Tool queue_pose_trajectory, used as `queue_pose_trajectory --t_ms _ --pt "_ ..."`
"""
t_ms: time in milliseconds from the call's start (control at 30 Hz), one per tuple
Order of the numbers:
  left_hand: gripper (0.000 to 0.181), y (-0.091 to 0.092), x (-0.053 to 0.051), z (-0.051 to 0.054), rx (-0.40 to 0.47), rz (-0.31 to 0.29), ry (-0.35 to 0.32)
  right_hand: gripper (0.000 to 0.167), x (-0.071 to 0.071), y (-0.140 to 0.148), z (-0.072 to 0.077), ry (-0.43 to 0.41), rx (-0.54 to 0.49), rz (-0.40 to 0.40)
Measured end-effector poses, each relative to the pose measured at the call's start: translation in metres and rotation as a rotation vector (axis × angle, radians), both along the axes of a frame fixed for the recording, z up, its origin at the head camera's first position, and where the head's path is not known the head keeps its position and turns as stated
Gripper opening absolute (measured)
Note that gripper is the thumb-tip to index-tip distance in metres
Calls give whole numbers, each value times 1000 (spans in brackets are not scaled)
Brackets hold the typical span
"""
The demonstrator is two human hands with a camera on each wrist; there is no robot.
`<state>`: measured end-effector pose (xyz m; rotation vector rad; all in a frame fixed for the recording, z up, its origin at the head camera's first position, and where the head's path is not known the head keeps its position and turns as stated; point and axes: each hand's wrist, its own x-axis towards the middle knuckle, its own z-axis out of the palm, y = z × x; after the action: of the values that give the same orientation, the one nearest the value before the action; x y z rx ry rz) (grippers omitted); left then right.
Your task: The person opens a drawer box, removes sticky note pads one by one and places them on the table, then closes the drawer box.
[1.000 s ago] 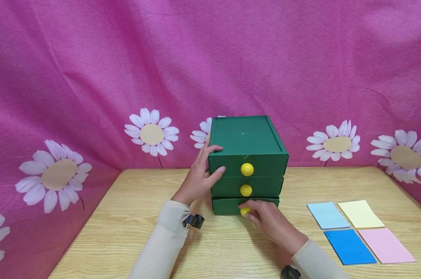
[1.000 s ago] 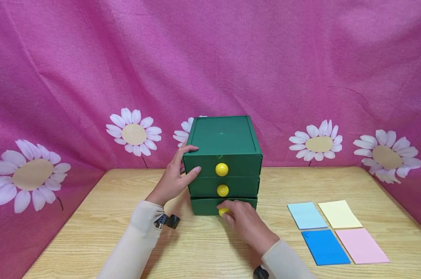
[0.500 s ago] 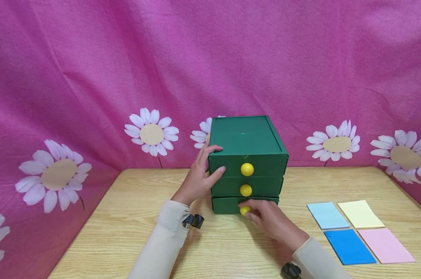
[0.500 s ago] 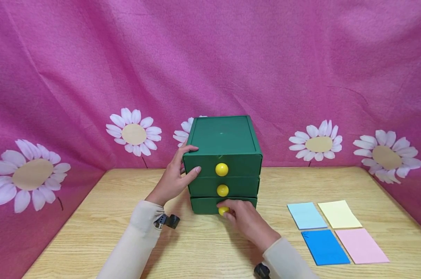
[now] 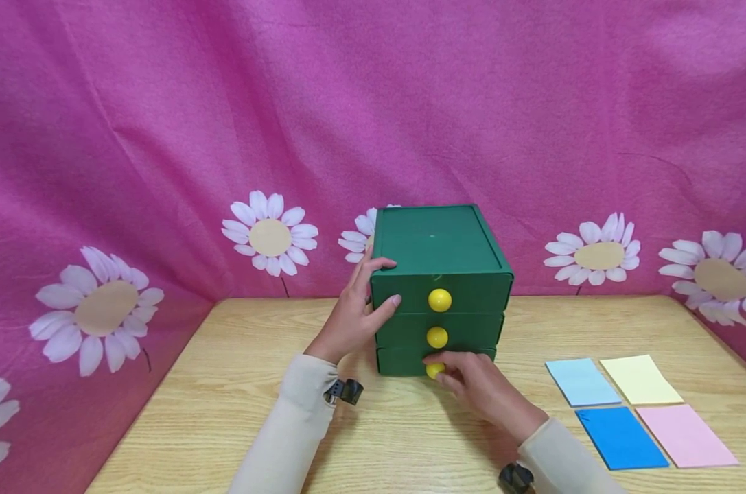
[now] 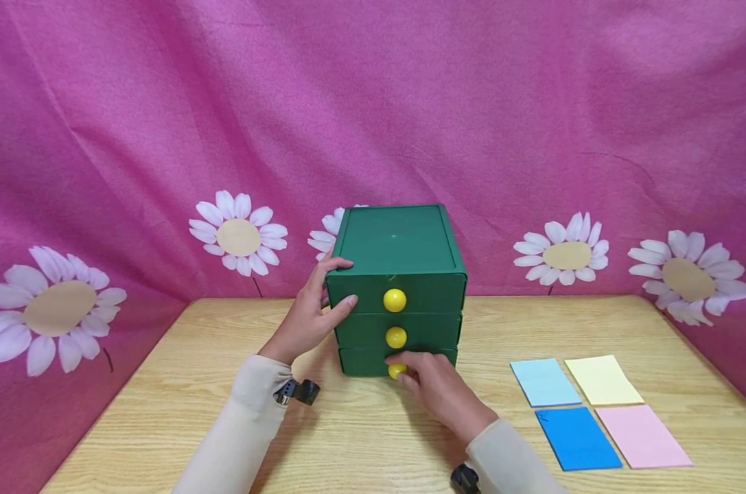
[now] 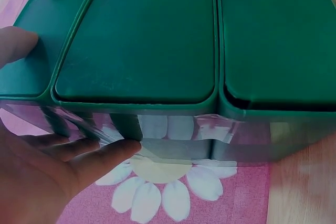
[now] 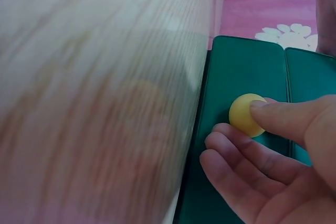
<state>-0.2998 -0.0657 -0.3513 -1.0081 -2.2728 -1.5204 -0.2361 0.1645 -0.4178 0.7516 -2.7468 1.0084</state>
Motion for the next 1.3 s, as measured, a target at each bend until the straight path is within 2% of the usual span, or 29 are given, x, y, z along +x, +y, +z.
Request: queue_pose_trajectory --t_ms 300,467,800,1033,1200,1300 --pt "48 1 1 0 -62 52 77 23 1 0 -1 28 -1 -8" --pt "49 1 1 -1 -73 57 67 23 1 1 -1 31 -1 -14" --pt "48 4 3 -1 -60 41 50 24 2 5 -2 -25 -15 -43" --pt "48 6 1 5 -49 44 58 21 -2 7 3 13 -23 -52" --pt "50 6 -1 6 -51 42 76 21 -2 6 4 5 -26 -64" --pt "50 5 0 6 -55 46 62 21 -2 5 3 5 -32 -67"
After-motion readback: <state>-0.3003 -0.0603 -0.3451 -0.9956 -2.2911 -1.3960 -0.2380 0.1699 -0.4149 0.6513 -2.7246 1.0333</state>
